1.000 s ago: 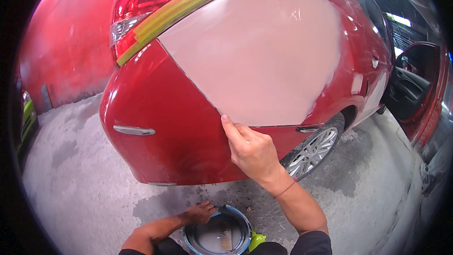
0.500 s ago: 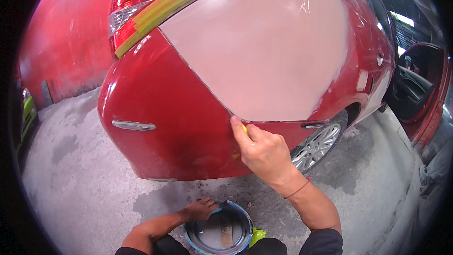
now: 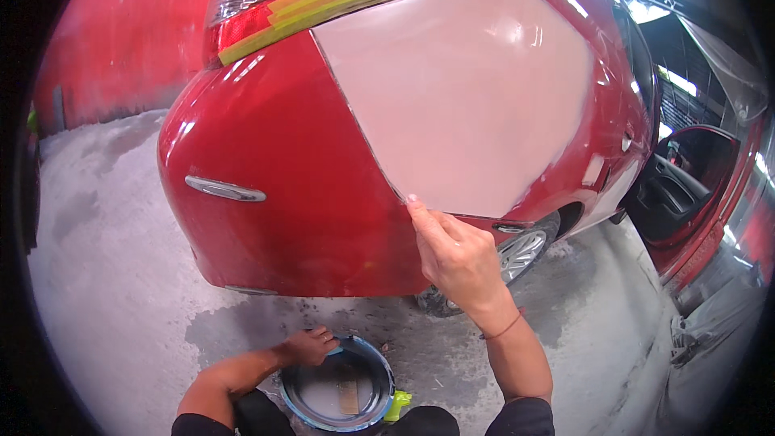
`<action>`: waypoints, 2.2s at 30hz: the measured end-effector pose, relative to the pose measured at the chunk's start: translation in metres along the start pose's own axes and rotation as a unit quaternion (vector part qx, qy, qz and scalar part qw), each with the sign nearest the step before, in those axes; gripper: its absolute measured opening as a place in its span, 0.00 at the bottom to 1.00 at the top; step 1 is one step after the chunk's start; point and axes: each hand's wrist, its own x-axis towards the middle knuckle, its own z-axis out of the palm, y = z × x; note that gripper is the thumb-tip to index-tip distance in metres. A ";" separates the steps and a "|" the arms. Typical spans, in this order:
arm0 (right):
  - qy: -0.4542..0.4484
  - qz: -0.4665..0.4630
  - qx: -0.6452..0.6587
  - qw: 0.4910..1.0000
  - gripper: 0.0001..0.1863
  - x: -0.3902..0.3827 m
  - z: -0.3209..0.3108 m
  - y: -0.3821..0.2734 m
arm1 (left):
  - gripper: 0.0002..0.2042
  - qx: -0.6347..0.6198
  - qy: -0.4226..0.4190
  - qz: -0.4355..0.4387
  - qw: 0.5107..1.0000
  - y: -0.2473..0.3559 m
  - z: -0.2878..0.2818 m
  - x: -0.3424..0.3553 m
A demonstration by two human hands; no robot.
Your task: Trimming excess putty from a car's rear panel and cleaning the area with a wet sponge.
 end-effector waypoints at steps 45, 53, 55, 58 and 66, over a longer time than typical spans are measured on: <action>-0.104 0.007 -0.044 0.994 0.28 -0.011 -0.001 0.014 | 0.18 -0.005 0.055 0.004 0.998 0.001 -0.001 0.004; -0.157 -0.006 -0.077 0.985 0.30 -0.019 -0.005 0.021 | 0.18 0.014 0.085 0.017 0.996 0.003 -0.006 0.004; -0.182 -0.006 -0.097 0.978 0.29 -0.023 -0.009 0.027 | 0.18 0.022 0.088 0.017 0.996 0.002 -0.007 0.004; -0.167 -0.025 -0.086 0.982 0.28 -0.022 -0.012 0.032 | 0.19 0.014 0.067 0.009 0.998 0.001 0.001 0.003; -0.250 0.000 -0.164 0.954 0.26 -0.019 -0.034 0.032 | 0.21 0.035 0.078 0.028 0.996 -0.005 0.008 0.004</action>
